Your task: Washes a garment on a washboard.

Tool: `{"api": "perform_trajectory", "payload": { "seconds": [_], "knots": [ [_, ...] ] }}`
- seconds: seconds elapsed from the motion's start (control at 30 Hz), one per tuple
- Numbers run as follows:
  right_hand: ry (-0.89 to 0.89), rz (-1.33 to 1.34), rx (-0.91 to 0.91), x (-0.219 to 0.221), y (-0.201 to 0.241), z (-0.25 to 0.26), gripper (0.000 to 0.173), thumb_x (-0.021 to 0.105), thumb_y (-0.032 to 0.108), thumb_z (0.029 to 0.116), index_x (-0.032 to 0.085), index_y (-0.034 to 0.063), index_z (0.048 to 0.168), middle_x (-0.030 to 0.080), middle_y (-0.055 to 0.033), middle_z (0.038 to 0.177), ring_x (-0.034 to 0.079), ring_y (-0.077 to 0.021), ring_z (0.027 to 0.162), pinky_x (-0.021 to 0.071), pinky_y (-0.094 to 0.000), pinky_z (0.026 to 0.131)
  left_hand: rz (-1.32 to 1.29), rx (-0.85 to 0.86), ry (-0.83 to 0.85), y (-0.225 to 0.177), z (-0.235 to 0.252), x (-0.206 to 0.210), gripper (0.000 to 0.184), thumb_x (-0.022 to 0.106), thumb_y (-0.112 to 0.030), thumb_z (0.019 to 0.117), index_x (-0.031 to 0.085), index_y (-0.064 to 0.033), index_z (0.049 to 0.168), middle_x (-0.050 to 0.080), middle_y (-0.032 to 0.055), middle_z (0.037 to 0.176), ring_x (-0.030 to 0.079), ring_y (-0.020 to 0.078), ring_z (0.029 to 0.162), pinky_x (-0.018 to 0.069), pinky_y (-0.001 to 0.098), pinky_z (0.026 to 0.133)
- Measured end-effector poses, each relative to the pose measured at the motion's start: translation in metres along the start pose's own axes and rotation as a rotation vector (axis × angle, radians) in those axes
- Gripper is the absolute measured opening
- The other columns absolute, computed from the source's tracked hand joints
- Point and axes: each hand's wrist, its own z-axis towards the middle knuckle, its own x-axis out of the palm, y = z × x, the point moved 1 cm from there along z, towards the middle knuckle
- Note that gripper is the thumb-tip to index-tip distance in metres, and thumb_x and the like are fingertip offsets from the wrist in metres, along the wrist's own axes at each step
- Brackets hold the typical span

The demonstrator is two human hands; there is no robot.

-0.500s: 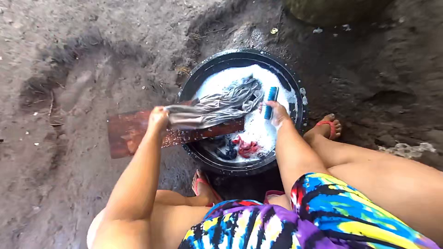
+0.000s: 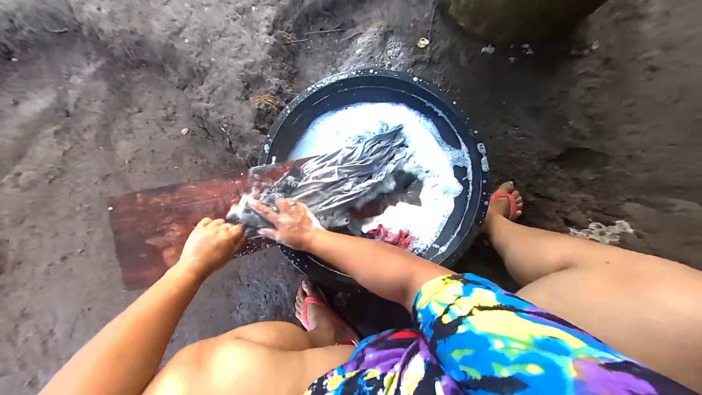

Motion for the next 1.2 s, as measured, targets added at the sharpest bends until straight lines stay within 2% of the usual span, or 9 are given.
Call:
{"api": "perform_trajectory", "payload": {
  "seconds": [0.1,0.2,0.27,0.43,0.67,0.77,0.9,1.07,1.2],
  "knots": [
    [-0.24,-0.179,0.159,-0.019,-0.096,-0.02,0.061,0.065,0.045,0.0953,0.054,0.025,0.152,0.067,-0.0257,0.128,0.069,-0.0439,0.106,0.058,-0.0589,0.079,-0.018,0.087,-0.183,0.007,-0.007,0.022,0.017,0.074,-0.006,0.0865,0.066,0.0028,0.076,0.068,0.0211,0.073,0.069,0.0433,0.078,0.0506,0.0603,0.078],
    [-0.163,-0.229,0.649,-0.07,-0.17,-0.037,0.069,0.052,0.049,0.1036,0.031,0.0217,0.164,0.052,-0.0343,0.142,0.06,-0.0522,0.118,0.051,-0.065,0.093,-0.019,0.091,-0.244,0.005,-0.009,0.024,0.017,0.073,-0.006,0.0842,0.063,0.0013,0.073,0.066,0.0198,0.07,0.068,0.0424,0.076,0.0496,0.0593,0.075],
    [-0.201,-0.185,0.725,-0.066,-0.147,-0.028,0.074,0.052,0.05,0.1036,0.024,0.0208,0.166,0.05,-0.0346,0.144,0.059,-0.0521,0.12,0.0515,-0.0642,0.094,-0.007,0.09,-0.24,0.005,-0.006,0.023,0.018,0.075,-0.006,0.0837,0.063,0.0004,0.072,0.066,0.0193,0.07,0.068,0.0421,0.077,0.0493,0.0588,0.075],
    [-0.112,-0.081,0.192,0.009,0.0,-0.016,0.066,0.066,0.049,0.0968,0.046,0.0283,0.157,0.064,-0.0252,0.127,0.066,-0.0419,0.11,0.0567,-0.0569,0.082,0.025,0.071,-0.245,0.001,-0.007,0.026,0.019,0.074,-0.006,0.0845,0.061,0.0013,0.072,0.065,0.0198,0.07,0.068,0.0425,0.077,0.0482,0.0599,0.075],
    [-0.181,-0.205,0.82,-0.085,-0.174,-0.046,0.073,0.052,0.05,0.1037,0.025,0.0228,0.165,0.048,-0.0354,0.145,0.06,-0.0523,0.118,0.0509,-0.0639,0.094,0.016,0.072,-0.266,0.004,-0.005,0.027,0.019,0.071,-0.007,0.0863,0.06,0.0009,0.072,0.065,0.0198,0.07,0.067,0.043,0.076,0.0472,0.0602,0.074],
    [-0.134,-0.18,0.584,-0.04,-0.086,-0.035,0.076,0.052,0.049,0.1025,0.024,0.0176,0.166,0.053,-0.035,0.14,0.063,-0.0482,0.114,0.056,-0.0594,0.089,0.039,0.073,-0.268,0.006,-0.003,0.029,0.021,0.07,-0.008,0.0867,0.059,-0.0007,0.07,0.064,0.0182,0.069,0.067,0.0414,0.075,0.0473,0.0588,0.074],
    [0.08,-0.013,0.244,-0.005,0.003,-0.022,0.069,0.063,0.048,0.0995,0.036,0.0307,0.161,0.062,-0.0262,0.127,0.066,-0.042,0.109,0.0567,-0.0566,0.083,0.051,0.055,-0.246,0.001,-0.003,0.022,0.02,0.076,-0.004,0.0832,0.06,0.001,0.071,0.065,0.0191,0.07,0.068,0.0419,0.077,0.0481,0.0598,0.076],
    [-0.037,-0.111,0.682,-0.081,-0.149,-0.047,0.07,0.052,0.049,0.104,0.026,0.0266,0.165,0.051,-0.0346,0.143,0.06,-0.0518,0.12,0.0514,-0.065,0.095,0.079,-0.017,-0.133,-0.005,0.002,0.013,0.021,0.078,-0.009,0.085,0.063,-0.0006,0.073,0.068,0.0184,0.072,0.069,0.0403,0.078,0.0481,0.06,0.08],
    [-0.219,0.136,0.936,-0.131,-0.217,-0.084,0.076,0.054,0.048,0.105,0.022,0.0171,0.166,0.041,-0.0317,0.156,0.046,-0.0502,0.139,0.0386,-0.0658,0.112,0.03,-0.16,0.095,-0.027,0.044,-0.02,0.044,0.07,-0.046,0.0948,0.069,-0.0024,0.091,0.071,0.0183,0.082,0.07,0.0385,0.088,0.0474,0.0602,0.09]
  ]
}}
